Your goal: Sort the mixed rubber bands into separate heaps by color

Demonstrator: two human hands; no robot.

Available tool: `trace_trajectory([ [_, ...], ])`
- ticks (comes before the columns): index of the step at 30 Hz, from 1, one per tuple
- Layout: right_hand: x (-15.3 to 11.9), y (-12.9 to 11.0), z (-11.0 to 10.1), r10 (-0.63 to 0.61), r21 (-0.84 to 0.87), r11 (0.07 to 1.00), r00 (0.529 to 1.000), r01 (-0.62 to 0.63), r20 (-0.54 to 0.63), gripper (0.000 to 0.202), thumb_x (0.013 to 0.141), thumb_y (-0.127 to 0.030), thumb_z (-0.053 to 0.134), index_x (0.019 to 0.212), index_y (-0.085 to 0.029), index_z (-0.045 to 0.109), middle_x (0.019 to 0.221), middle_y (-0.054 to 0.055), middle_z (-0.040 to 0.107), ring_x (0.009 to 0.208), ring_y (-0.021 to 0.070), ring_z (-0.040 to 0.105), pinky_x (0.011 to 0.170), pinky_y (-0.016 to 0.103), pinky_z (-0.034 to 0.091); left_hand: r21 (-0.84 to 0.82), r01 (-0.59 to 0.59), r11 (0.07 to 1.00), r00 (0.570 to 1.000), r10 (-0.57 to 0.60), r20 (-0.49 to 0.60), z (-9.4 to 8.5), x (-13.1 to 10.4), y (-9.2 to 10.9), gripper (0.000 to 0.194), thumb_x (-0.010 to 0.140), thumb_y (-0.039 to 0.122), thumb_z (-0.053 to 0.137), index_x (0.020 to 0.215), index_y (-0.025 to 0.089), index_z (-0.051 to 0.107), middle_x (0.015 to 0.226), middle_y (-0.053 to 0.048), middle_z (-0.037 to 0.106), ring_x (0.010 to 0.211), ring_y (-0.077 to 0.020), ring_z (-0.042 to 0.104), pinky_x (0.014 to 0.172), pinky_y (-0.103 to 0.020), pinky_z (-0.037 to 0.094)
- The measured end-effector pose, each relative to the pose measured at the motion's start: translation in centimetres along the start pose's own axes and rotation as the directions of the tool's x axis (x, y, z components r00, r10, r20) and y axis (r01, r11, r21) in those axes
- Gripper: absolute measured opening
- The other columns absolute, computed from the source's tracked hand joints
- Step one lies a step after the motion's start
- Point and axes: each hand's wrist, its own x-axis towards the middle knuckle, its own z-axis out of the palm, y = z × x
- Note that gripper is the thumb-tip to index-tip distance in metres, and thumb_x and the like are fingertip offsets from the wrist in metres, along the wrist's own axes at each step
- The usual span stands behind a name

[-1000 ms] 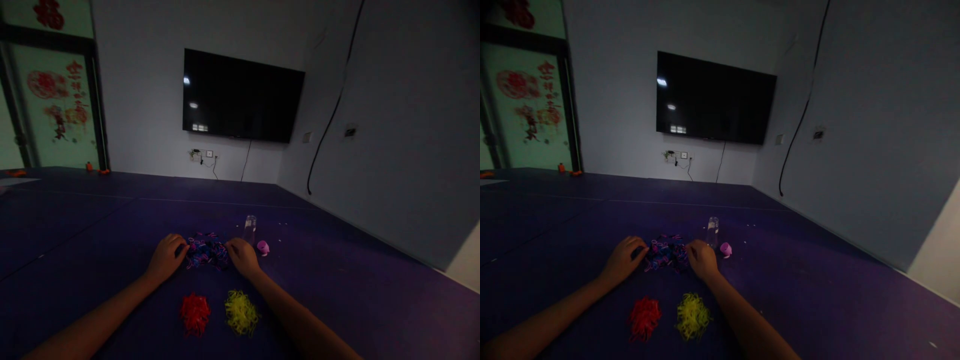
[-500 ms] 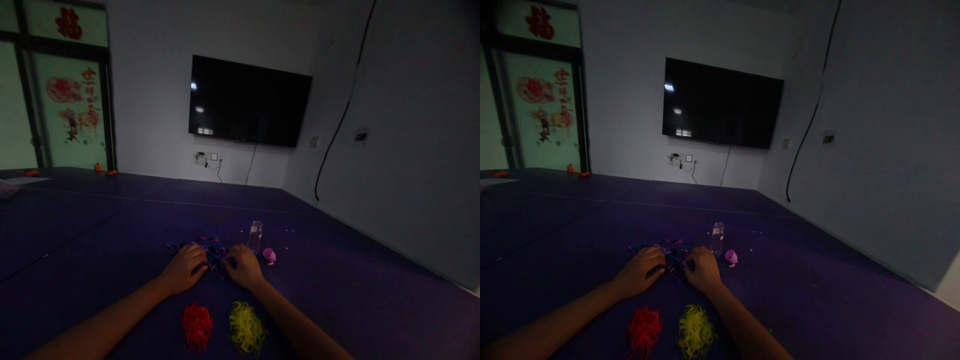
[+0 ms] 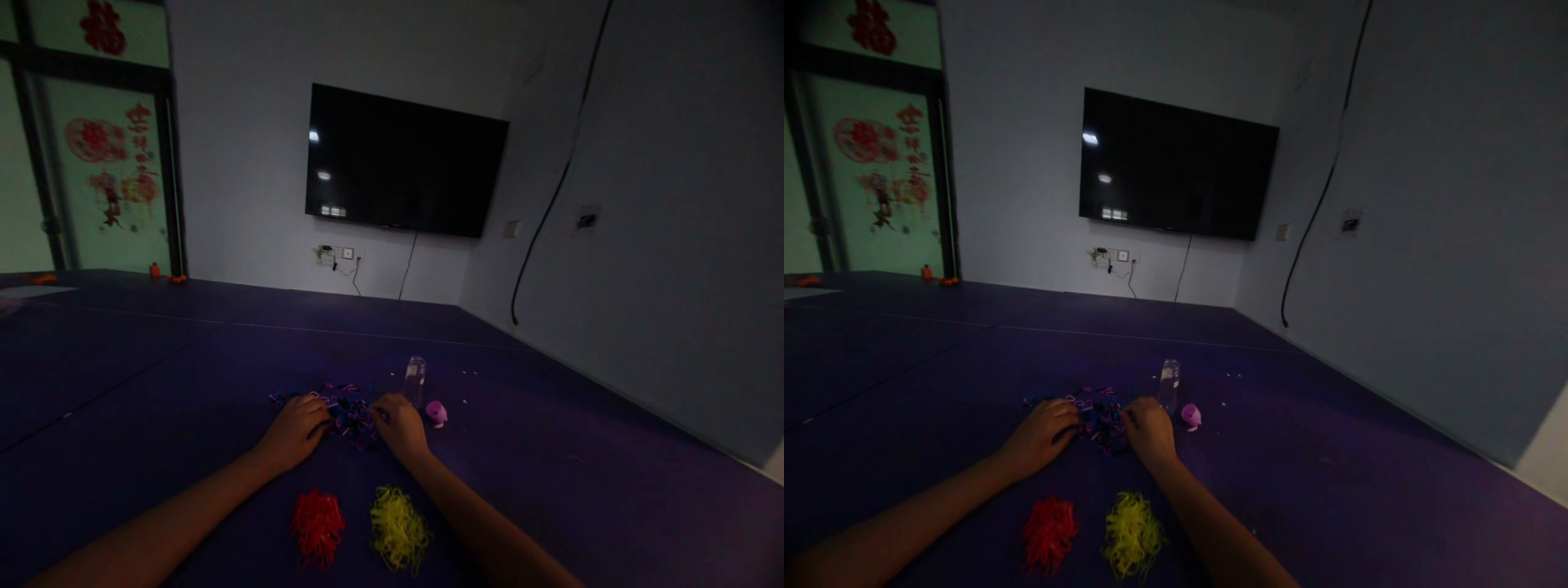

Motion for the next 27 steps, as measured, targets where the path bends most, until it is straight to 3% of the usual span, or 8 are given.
trace_trajectory([
  [7,0.0,0.2,0.0,0.092,0.040,0.995,0.990,-0.088,-0.105,0.017,0.079,-0.023,0.050,0.080,-0.021,0.066,0.079,0.003,0.066,0.077,0.0174,0.058,0.069,0.026,0.040,0.007,0.128,0.992,0.990,-0.127,-0.059,0.5,-0.1,-0.9,0.027,0.072,0.000,0.046,0.083,0.018,0.062,0.085,-0.005,0.064,0.084,-0.0207,0.058,0.075,-0.035,0.045],
  [13,0.0,-0.1,-0.2,0.122,0.070,0.991,0.984,-0.114,-0.126,0.019,0.076,-0.017,0.047,0.082,-0.021,0.065,0.078,0.003,0.065,0.072,0.0164,0.058,0.067,0.025,0.040,-0.067,0.124,0.990,0.982,-0.132,-0.138,0.8,-0.2,-1.4,0.028,0.073,0.000,0.043,0.080,0.018,0.062,0.080,-0.004,0.063,0.080,-0.0184,0.059,0.074,-0.033,0.047],
  [17,0.1,-0.3,-0.3,0.089,0.053,0.995,0.993,-0.085,-0.074,0.016,0.076,-0.017,0.048,0.077,-0.020,0.064,0.073,0.002,0.064,0.068,0.0154,0.057,0.063,0.024,0.039,-0.089,-0.020,0.996,0.996,0.013,-0.085,0.2,0.0,-0.5,0.018,0.082,0.013,0.045,0.084,0.018,0.063,0.084,-0.005,0.065,0.083,-0.0187,0.058,0.076,-0.034,0.046],
  [21,0.1,-0.4,-0.1,0.046,0.023,0.999,0.999,-0.045,-0.022,0.013,0.076,-0.019,0.049,0.072,-0.020,0.061,0.069,0.002,0.062,0.066,0.0146,0.056,0.061,0.023,0.037,-0.149,-0.225,0.963,0.972,0.233,0.039,-0.9,-0.1,1.1,0.023,0.087,0.022,0.045,0.105,0.025,0.060,0.109,-0.003,0.063,0.104,-0.0188,0.052,0.089,-0.036,0.041],
  [24,0.1,-0.4,-0.1,0.021,0.016,1.000,1.000,-0.021,-0.013,0.013,0.077,-0.019,0.049,0.070,-0.020,0.060,0.069,0.001,0.061,0.066,0.0144,0.056,0.060,0.023,0.036,-0.176,-0.287,0.942,0.944,0.309,0.118,-1.5,-0.4,2.1,0.030,0.088,0.026,0.045,0.116,0.031,0.053,0.126,0.000,0.054,0.119,-0.0205,0.041,0.095,-0.038,0.037],
  [27,0.1,-0.5,-0.1,0.010,0.014,1.000,1.000,-0.010,-0.012,0.012,0.078,-0.021,0.050,0.071,-0.020,0.060,0.070,0.002,0.062,0.067,0.0146,0.056,0.060,0.023,0.036,-0.201,-0.283,0.938,0.929,0.321,0.187,-1.7,-0.5,2.7,0.031,0.088,0.026,0.044,0.118,0.032,0.051,0.128,0.000,0.052,0.124,-0.0216,0.037,0.097,-0.039,0.035],
])
